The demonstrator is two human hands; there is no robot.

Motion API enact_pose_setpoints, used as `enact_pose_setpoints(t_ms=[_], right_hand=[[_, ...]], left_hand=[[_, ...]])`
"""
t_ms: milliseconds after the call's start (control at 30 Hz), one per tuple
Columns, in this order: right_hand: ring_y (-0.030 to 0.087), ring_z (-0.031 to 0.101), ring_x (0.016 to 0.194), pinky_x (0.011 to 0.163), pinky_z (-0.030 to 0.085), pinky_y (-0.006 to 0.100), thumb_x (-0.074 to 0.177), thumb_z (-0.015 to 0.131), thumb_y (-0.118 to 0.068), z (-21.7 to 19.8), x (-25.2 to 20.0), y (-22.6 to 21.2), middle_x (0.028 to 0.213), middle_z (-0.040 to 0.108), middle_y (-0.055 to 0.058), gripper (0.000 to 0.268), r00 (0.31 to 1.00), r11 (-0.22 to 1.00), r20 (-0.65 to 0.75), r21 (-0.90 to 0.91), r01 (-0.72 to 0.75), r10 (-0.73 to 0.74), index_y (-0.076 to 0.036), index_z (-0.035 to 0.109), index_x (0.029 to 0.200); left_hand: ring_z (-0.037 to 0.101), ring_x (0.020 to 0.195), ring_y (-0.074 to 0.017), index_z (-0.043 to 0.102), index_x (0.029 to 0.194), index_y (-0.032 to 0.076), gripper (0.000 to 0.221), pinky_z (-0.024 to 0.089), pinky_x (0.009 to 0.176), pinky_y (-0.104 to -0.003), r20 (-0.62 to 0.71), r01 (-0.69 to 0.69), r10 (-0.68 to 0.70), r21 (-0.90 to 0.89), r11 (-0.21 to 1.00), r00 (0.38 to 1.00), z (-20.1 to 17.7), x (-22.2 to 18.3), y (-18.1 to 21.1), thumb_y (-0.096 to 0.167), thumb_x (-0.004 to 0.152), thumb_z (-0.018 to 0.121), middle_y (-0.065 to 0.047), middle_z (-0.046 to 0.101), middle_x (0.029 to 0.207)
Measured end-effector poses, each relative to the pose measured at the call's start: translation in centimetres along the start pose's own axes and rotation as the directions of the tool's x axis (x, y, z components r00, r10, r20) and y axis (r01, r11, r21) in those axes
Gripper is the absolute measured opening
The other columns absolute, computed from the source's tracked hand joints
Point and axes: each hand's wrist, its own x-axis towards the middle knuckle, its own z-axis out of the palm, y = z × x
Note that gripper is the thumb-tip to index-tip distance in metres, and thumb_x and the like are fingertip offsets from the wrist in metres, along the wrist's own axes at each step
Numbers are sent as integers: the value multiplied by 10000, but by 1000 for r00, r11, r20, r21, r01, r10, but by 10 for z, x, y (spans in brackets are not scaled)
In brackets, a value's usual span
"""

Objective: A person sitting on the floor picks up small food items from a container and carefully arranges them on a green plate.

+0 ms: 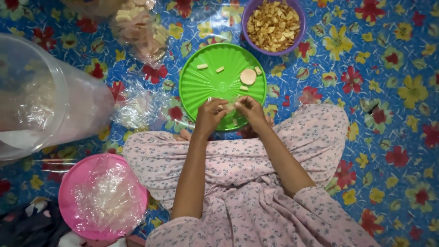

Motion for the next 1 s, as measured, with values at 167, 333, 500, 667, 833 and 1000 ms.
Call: enact_pose_setpoints(t_ms=[167, 333, 500, 667, 833, 1000], right_hand=[[68, 588, 683, 649, 455, 193, 862, 656, -144, 1, 0, -9, 764, 634, 5, 114, 999, 998, 19, -33, 47, -46, -122, 579, 943], [83, 614, 728, 705, 474, 205, 923, 551, -129, 4, 1, -13, 818, 665, 39, 107, 998, 999, 61, -36, 34, -32, -109, 497, 1013], [138, 625, 770, 732, 485, 275, 906, 610, -144, 1, 0, -8, 855, 671, 85, 147, 978, 968, 27, -140, 208, -206, -87, 537, 1020], [288, 631, 857, 767, 496, 399, 791, 702, -212, -9, -22, -7, 850, 648, 88, 210, 960, 649, 183, -707, 279, -214, -138, 567, 933], [242, 588, 853, 759, 482, 396, 693, 755, -288, -14, -17, 27, 800, 578, 16, 246, 937, 277, 289, -900, 336, -196, -179, 596, 847], [257, 620, 845, 765, 506, 381, 732, 718, -248, -10, -18, 13, 816, 611, 53, 192, 932, 396, 263, -851, 346, -249, -188, 623, 888]], left_hand=[[670, 775, -318, 705, 1009, 146, 387, 568, 641, -328, 8, 4, -4, -10, 1000, 1000, 0, 1, 4, -57, 681, 744, -122, 624, 949], [669, 756, -307, 720, 975, 169, 371, 567, 619, -317, -2, -20, 20, 38, 999, 1000, 5, 6, -16, -30, 665, 759, -80, 644, 871], [667, 751, -257, 722, 943, 177, 317, 562, 636, -318, -132, 1, 12, 93, 996, 991, -1, 7, -10, -2, 685, 764, -58, 661, 826], [655, 772, -247, 730, 935, 162, 293, 554, 673, -319, -227, 13, -6, 31, 999, 974, -2, 7, -18, 13, 686, 771, -77, 664, 820], [653, 774, -218, 730, 942, 151, 283, 545, 672, -288, -245, 35, -49, -64, 997, 968, -2, 6, -12, 19, 694, 770, -88, 664, 818], [663, 756, -220, 733, 936, 154, 272, 565, 679, -303, -210, 110, -134, -123, 986, 969, -2, 3, -7, 28, 697, 763, -85, 663, 825]])
